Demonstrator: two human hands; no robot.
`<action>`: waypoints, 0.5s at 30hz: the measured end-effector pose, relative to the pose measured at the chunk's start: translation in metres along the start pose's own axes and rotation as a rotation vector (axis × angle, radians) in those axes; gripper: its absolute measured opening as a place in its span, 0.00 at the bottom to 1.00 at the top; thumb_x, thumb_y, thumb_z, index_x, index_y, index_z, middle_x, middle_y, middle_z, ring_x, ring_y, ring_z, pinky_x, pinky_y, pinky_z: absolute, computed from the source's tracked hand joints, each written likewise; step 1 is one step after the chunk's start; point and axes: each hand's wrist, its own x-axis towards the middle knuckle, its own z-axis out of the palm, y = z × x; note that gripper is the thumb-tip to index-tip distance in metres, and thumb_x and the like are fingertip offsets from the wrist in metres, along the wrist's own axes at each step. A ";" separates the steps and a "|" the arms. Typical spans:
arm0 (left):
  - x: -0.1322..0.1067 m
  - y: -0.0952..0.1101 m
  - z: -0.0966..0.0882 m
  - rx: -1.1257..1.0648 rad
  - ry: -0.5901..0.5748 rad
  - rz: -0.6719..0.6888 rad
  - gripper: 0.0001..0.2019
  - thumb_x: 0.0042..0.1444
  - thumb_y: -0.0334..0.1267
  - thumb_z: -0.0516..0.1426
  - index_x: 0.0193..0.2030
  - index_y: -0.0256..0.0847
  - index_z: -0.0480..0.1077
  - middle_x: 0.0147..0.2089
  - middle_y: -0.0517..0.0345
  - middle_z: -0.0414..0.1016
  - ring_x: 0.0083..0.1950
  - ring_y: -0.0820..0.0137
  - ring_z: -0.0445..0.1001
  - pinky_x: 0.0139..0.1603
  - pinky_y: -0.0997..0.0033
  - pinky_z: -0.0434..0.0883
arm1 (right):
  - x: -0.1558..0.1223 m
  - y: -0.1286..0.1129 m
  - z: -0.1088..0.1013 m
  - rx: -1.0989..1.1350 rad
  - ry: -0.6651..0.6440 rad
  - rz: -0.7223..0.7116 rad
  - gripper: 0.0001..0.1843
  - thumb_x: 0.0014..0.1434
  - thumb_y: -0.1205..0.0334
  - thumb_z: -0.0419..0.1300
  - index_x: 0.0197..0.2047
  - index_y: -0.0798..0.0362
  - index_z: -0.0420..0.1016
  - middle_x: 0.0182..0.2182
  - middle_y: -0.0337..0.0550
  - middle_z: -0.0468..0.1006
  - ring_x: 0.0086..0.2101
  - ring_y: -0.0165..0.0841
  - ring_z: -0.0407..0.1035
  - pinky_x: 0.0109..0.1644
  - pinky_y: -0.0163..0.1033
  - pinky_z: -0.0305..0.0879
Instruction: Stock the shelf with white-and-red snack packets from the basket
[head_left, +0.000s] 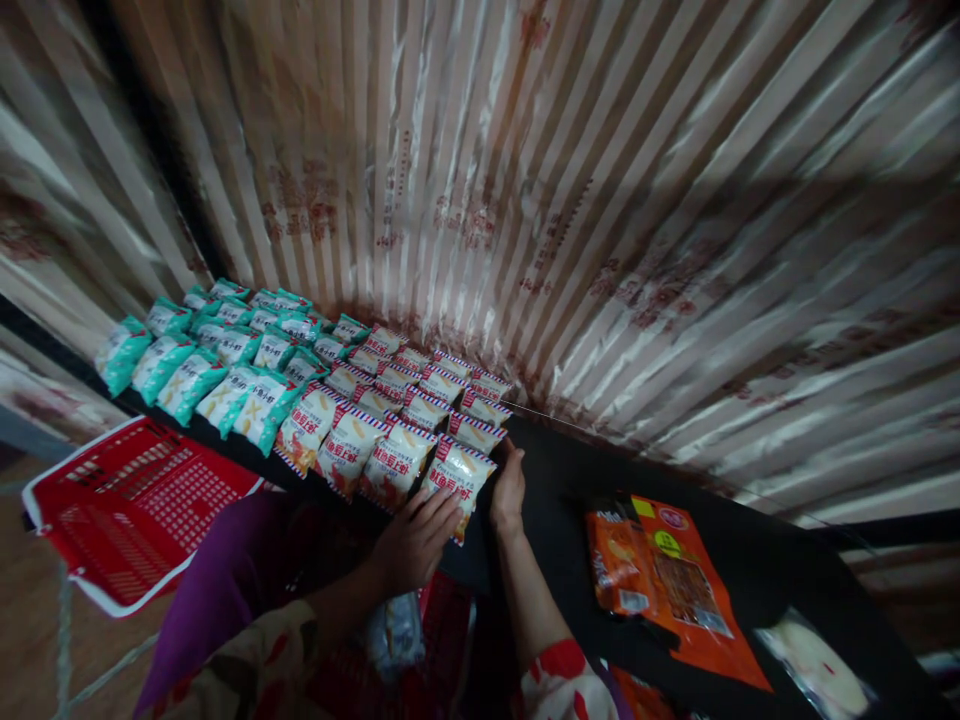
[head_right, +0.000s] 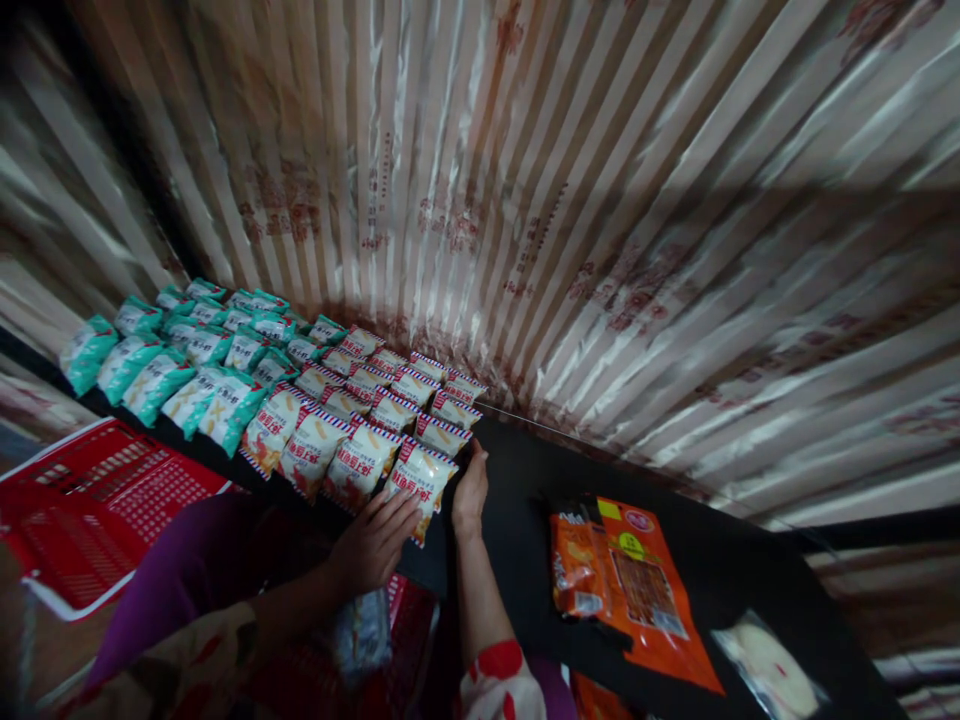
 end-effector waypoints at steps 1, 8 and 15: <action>0.000 0.000 0.000 -0.005 -0.002 -0.002 0.23 0.59 0.33 0.46 0.62 0.32 0.58 0.67 0.49 0.54 0.69 0.59 0.47 0.68 0.53 0.48 | -0.007 0.001 -0.002 0.009 0.027 0.032 0.41 0.59 0.36 0.36 0.60 0.60 0.63 0.57 0.52 0.67 0.57 0.40 0.61 0.61 0.46 0.53; -0.004 0.002 -0.001 -0.029 -0.012 -0.025 0.23 0.60 0.34 0.47 0.63 0.33 0.56 0.68 0.49 0.51 0.70 0.60 0.45 0.68 0.53 0.48 | -0.068 -0.003 -0.013 0.045 0.231 0.027 0.36 0.59 0.42 0.42 0.57 0.62 0.64 0.56 0.57 0.67 0.54 0.42 0.63 0.58 0.47 0.59; -0.001 0.002 -0.011 -0.068 -0.043 -0.051 0.24 0.59 0.33 0.47 0.64 0.33 0.55 0.68 0.51 0.51 0.70 0.63 0.43 0.69 0.56 0.45 | -0.138 -0.011 -0.014 0.076 0.298 -0.005 0.30 0.58 0.43 0.47 0.53 0.59 0.66 0.50 0.56 0.71 0.49 0.41 0.68 0.54 0.46 0.63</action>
